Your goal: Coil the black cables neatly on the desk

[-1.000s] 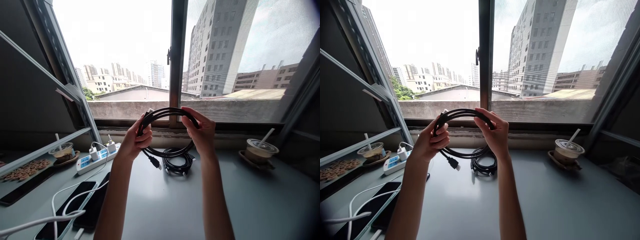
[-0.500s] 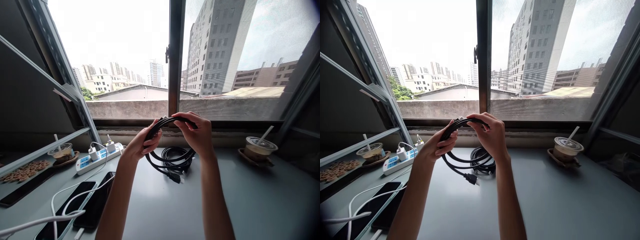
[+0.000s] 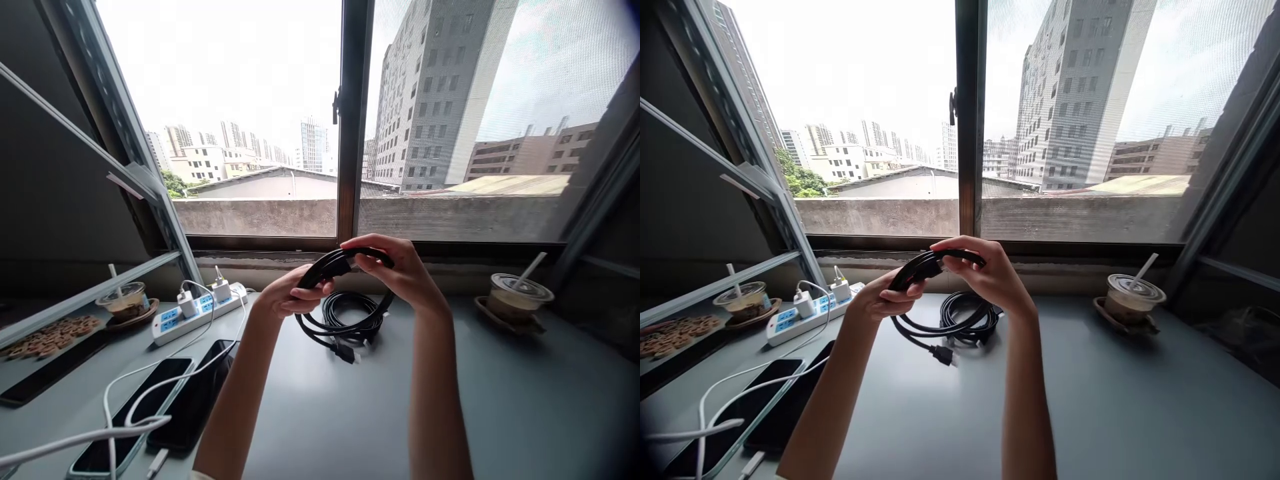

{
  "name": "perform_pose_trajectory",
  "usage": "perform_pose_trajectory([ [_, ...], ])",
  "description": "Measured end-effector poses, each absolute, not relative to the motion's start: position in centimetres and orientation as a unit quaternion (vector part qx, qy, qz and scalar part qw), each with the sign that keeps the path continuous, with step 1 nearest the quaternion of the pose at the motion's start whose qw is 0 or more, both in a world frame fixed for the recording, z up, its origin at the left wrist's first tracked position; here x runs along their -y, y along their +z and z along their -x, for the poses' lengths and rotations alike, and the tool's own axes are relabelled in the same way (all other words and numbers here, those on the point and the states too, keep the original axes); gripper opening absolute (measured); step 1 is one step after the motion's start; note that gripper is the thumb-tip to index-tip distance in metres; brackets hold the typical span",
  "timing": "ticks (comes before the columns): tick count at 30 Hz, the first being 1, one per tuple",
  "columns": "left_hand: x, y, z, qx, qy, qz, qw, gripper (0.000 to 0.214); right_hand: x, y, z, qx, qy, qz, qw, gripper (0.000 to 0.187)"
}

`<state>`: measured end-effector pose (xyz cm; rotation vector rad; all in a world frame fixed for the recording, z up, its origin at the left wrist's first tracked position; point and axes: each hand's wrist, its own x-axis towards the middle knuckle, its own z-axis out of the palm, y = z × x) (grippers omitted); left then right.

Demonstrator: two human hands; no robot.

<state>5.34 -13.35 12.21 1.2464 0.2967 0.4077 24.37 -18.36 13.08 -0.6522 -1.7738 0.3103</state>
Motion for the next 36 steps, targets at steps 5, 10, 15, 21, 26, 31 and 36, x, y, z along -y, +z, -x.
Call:
perform_pose_trajectory([
  [5, 14.5, 13.3, -5.0, -0.182, 0.22, -0.648, 0.707, 0.043, 18.5, 13.1, -24.5, 0.743, 0.209, 0.267, 0.577, 0.02],
  [10, 15.8, 14.1, -5.1, -0.254, 0.355, -0.685, 0.584, 0.063, 17.8, 12.9, -23.6, 0.707, 0.234, 0.281, 0.606, 0.022],
  [15, 15.6, 13.7, -4.7, -0.221, 0.32, -0.706, 0.592, 0.059, 18.2, 13.1, -23.0, 0.721, 0.166, 0.284, 0.61, 0.021],
  [21, 15.0, 13.2, -4.7, -0.164, 0.276, -0.69, 0.648, 0.06, 18.2, 13.0, -22.6, 0.708, 0.176, 0.315, 0.608, 0.025],
  [26, 14.9, 12.9, -5.5, -0.148, 0.31, -0.666, 0.662, 0.061, 16.8, 12.5, -22.3, 0.662, 0.104, 0.394, 0.629, 0.025],
  [31, 15.2, 13.4, -5.4, -0.187, 0.357, -0.651, 0.643, 0.058, 16.5, 12.5, -22.6, 0.678, 0.097, 0.381, 0.621, 0.03],
  [36, 15.5, 13.7, -4.7, -0.258, 0.342, -0.688, 0.586, 0.059, 17.5, 13.0, -22.0, 0.773, 0.115, 0.236, 0.577, 0.032],
])
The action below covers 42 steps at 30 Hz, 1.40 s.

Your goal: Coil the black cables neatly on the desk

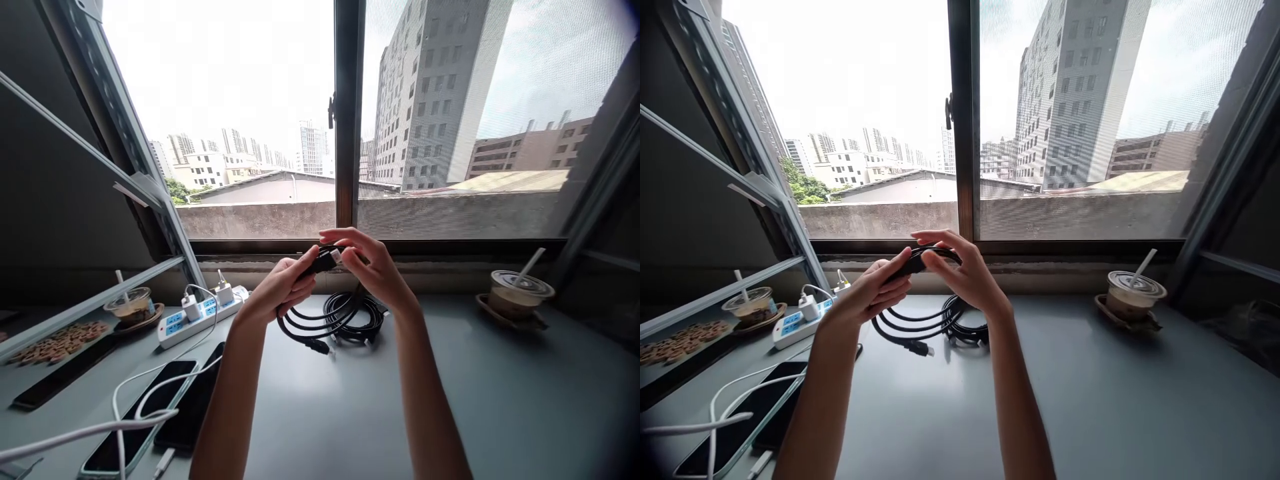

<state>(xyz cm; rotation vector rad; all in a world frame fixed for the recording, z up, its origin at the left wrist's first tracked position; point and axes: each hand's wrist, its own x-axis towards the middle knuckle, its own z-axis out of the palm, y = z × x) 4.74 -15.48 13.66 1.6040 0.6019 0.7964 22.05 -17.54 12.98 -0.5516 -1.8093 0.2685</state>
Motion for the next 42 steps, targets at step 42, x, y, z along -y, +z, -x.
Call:
perform_pose_trajectory([
  [42, 4.6, -1.9, -11.2, -0.558, 0.245, -0.764, 0.212, 0.046, 6.8, -4.1, -31.7, 0.554, 0.434, 0.553, 0.446, 0.036],
])
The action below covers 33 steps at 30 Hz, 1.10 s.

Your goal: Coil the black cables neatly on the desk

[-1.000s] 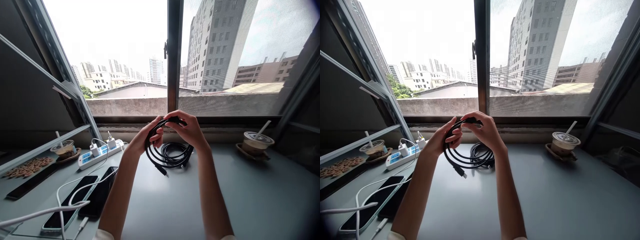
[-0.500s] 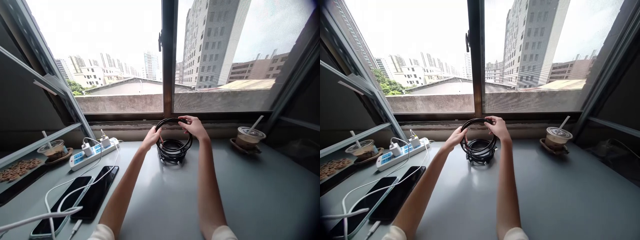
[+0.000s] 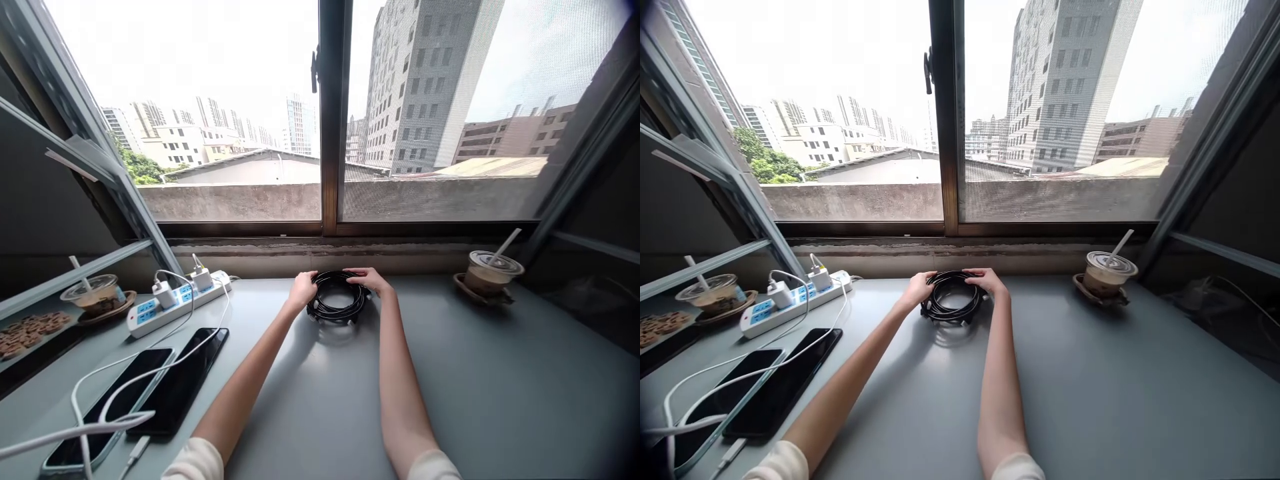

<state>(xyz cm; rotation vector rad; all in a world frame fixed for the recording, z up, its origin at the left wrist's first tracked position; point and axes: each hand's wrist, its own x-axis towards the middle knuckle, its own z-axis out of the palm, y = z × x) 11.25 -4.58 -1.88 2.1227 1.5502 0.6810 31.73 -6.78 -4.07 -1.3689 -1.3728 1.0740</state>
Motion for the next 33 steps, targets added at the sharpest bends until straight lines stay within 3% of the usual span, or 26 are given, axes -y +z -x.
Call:
perform_pose_trajectory([
  [8, 5.7, -1.3, -11.9, -0.569, 0.229, -0.778, 0.132, 0.045, 6.0, -4.4, -32.5, 0.558, 0.408, 0.56, 0.457, 0.021],
  [14, 6.9, -0.9, -12.7, -0.566, 0.208, -0.795, 0.062, 0.037, 5.7, -6.0, -32.1, 0.568, 0.398, 0.564, 0.449, 0.023],
  [18, 9.4, 0.0, -13.6, -0.482, 0.189, -0.855, 0.03, 0.036, 5.4, -6.7, -31.7, 0.577, 0.378, 0.564, 0.455, 0.025],
  [23, 12.6, -2.4, -14.3, -0.4, 0.15, -0.903, 0.028, 0.044, 5.8, -7.6, -32.5, 0.572, 0.338, 0.583, 0.467, 0.027],
  [29, 12.3, -5.8, -12.2, -0.317, 0.193, -0.921, -0.118, 0.045, 7.2, -8.4, -33.2, 0.576, 0.298, 0.606, 0.46, 0.028],
  [33, 10.9, -6.6, -10.7, -0.299, 0.233, -0.917, -0.128, 0.04, 7.5, -8.3, -33.0, 0.592, 0.281, 0.605, 0.452, 0.029],
])
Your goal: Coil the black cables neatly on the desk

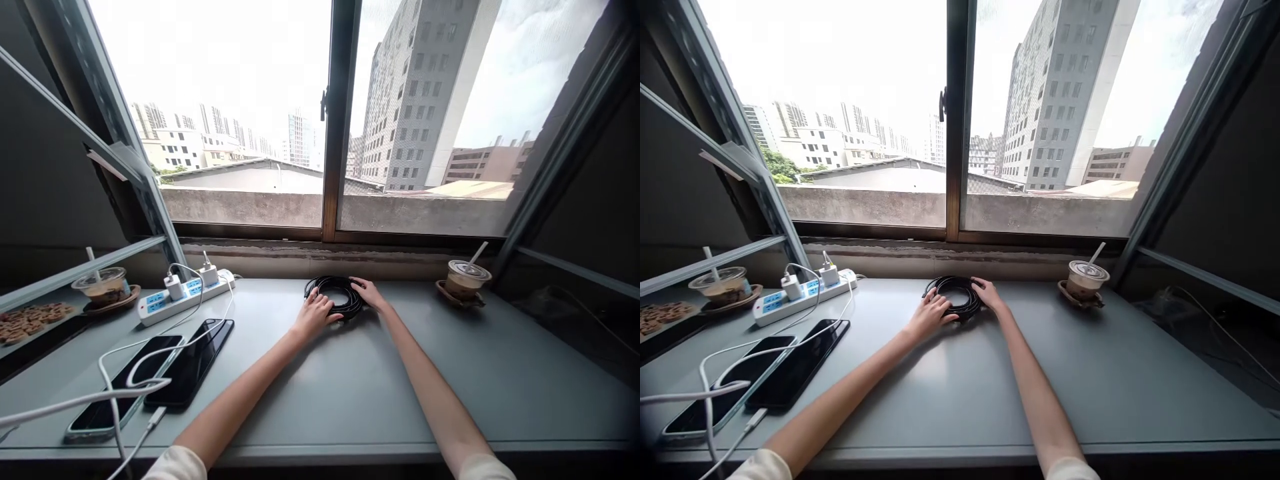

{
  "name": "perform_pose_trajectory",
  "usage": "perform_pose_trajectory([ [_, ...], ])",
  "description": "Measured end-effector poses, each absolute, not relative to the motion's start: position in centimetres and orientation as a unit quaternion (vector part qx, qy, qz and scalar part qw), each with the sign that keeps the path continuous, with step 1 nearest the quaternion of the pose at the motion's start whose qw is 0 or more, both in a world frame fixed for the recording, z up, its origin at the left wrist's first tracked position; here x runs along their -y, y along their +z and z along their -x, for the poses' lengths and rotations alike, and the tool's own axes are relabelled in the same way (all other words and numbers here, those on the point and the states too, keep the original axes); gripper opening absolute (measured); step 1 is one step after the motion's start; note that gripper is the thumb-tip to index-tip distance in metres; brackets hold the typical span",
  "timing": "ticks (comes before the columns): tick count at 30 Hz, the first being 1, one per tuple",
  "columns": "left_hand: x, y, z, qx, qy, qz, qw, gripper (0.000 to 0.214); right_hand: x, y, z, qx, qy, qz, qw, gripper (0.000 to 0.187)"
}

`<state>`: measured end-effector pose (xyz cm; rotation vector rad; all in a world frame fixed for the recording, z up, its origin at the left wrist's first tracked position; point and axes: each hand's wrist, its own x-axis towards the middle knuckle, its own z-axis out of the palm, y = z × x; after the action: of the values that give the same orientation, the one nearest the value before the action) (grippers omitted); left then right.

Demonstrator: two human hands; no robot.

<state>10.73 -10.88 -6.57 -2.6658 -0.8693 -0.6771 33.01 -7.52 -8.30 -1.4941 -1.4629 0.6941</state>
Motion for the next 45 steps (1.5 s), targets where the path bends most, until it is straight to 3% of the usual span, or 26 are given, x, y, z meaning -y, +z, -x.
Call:
perform_pose_trajectory([
  [10, 10.3, -8.3, -10.0, 0.329, -0.305, 0.883, 0.136, 0.026, 6.8, -8.3, -31.9, 0.617, 0.209, 0.64, 0.407, 0.03],
  [17, 11.7, -8.8, -10.2, 0.376, -0.315, 0.866, 0.091, 0.026, 8.7, -8.3, -34.5, 0.614, 0.184, 0.695, 0.327, 0.046],
  [23, 12.2, -6.2, -9.3, 0.319, -0.353, 0.872, 0.118, 0.029, 10.4, -9.1, -34.7, 0.592, 0.072, 0.765, 0.244, 0.028],
  [29, 8.5, -5.5, -5.6, 0.526, -0.375, 0.764, 0.014, 0.03, 10.7, -8.7, -33.7, 0.599, 0.033, 0.781, 0.176, 0.027],
  [35, 6.2, -7.3, -3.3, 0.61, -0.342, 0.714, -0.039, 0.029, 11.3, -8.5, -33.4, 0.593, 0.033, 0.789, 0.157, 0.026],
  [45, 7.4, -7.1, -4.2, 0.608, -0.275, 0.744, -0.019, 0.031, 12.1, -8.0, -32.6, 0.562, 0.019, 0.814, 0.147, 0.026],
])
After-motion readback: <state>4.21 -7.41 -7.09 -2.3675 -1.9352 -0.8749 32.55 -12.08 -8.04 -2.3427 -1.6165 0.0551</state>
